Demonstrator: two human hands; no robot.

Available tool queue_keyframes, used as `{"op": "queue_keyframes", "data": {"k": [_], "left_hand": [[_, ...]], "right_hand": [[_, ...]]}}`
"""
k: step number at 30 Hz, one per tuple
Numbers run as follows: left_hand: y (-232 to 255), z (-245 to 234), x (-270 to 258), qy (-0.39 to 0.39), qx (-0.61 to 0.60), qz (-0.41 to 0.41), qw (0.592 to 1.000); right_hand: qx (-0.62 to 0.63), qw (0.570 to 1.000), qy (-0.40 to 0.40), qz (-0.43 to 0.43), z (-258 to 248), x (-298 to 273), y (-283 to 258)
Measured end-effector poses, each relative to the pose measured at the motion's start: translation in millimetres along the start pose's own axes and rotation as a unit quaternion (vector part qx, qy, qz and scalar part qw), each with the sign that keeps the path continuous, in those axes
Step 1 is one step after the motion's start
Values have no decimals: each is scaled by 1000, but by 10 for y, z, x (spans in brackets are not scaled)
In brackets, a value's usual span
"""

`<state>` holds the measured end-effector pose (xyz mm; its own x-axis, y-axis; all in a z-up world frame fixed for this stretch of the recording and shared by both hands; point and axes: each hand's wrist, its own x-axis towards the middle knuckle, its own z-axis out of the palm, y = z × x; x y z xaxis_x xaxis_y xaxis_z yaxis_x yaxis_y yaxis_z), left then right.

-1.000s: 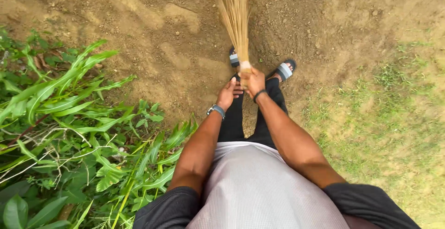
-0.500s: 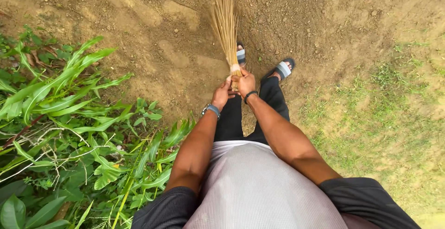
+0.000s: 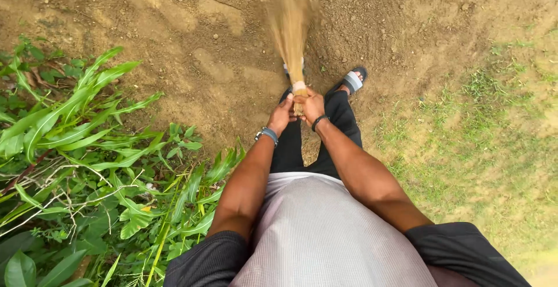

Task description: Sweeping dirt and debris from an outdoor path and concrete area using a handheld broom.

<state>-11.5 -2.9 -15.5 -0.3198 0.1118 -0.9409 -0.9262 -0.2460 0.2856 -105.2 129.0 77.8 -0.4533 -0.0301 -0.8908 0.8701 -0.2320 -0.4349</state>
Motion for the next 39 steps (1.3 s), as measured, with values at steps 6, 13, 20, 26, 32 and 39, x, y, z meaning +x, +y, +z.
{"op": "queue_keyframes", "data": {"k": [6, 13, 20, 26, 32, 39], "left_hand": [[-60, -83, 27, -17, 6, 6, 1000], [109, -24, -197, -22, 61, -30, 997], [-73, -132, -36, -23, 56, 1, 998], [62, -115, -176, -23, 90, 10, 996], [86, -82, -76, -29, 63, 7, 998], [-47, -79, 117, -48, 47, 19, 998]], "right_hand": [[-49, 998, -35, -21, 17, -746, -91], [112, 983, 43, 140, -206, -103, 493], [-137, 973, -22, -185, -244, -505, 375], [34, 997, 36, 67, -78, -218, 510], [74, 997, 14, 14, 2, -220, 84], [11, 999, 39, 0, 89, 277, -555]]}}
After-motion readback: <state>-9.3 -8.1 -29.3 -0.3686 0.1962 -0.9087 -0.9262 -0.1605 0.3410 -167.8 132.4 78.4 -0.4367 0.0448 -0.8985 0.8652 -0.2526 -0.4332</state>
